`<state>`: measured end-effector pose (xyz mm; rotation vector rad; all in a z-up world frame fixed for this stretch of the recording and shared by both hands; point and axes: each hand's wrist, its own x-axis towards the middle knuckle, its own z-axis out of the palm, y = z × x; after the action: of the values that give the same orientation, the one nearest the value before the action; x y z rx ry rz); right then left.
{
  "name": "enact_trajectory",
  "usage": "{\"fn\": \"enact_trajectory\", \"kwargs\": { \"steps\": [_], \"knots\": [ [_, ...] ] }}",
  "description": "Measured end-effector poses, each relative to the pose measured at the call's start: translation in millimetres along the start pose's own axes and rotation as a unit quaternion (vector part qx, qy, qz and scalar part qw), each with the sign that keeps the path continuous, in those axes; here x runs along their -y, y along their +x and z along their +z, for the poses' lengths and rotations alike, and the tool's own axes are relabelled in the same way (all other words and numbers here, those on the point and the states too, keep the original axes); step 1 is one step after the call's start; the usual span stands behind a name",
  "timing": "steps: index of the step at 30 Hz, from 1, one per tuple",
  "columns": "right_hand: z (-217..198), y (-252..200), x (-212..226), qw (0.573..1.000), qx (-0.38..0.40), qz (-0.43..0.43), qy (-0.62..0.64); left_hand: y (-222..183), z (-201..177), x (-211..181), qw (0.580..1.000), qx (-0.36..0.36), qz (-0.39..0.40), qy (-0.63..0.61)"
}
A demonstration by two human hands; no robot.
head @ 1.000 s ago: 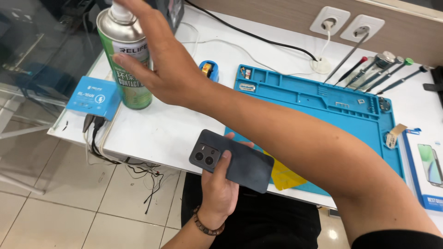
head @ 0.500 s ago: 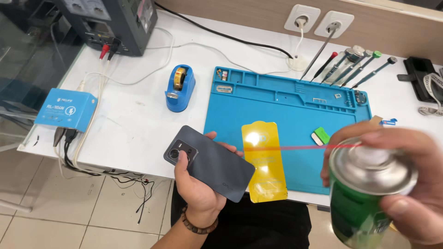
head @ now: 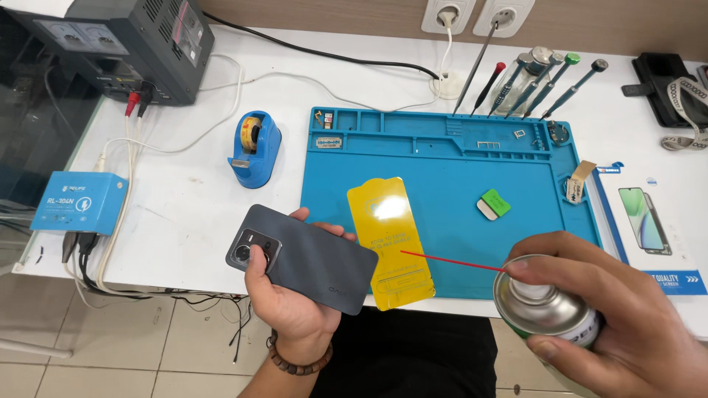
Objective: The person applies a screen protector to the back of a smartphone. They use a yellow squeegee to smooth the protector and a spray can to apply liquid to the surface, repeating the process to ensure proper adhesion.
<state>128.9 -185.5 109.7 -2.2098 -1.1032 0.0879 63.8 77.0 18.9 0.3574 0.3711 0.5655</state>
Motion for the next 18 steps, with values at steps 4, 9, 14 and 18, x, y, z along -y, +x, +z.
{"fn": "enact_trajectory", "kwargs": {
  "steps": [4, 9, 14, 18],
  "knots": [
    [2.0, 3.7, 2.0, 1.0, 0.012, -0.006, 0.016, 0.1, -0.9, 1.2, 1.0, -0.014, 0.005, 0.001],
    [3.4, 8.0, -1.0, 0.999, 0.028, -0.026, 0.021, 1.6, -2.8, 2.7, 1.0, 0.0, 0.005, -0.004],
    [2.1, 7.1, 3.7, 1.0, 0.013, -0.017, 0.005, 0.2, 0.5, 0.5, 1.0, -0.012, 0.005, 0.012],
    [3.7, 9.5, 4.1, 0.999, 0.023, -0.037, 0.007, 0.6, -0.4, -0.6, 1.0, -0.007, 0.011, 0.015]
  ]
}}
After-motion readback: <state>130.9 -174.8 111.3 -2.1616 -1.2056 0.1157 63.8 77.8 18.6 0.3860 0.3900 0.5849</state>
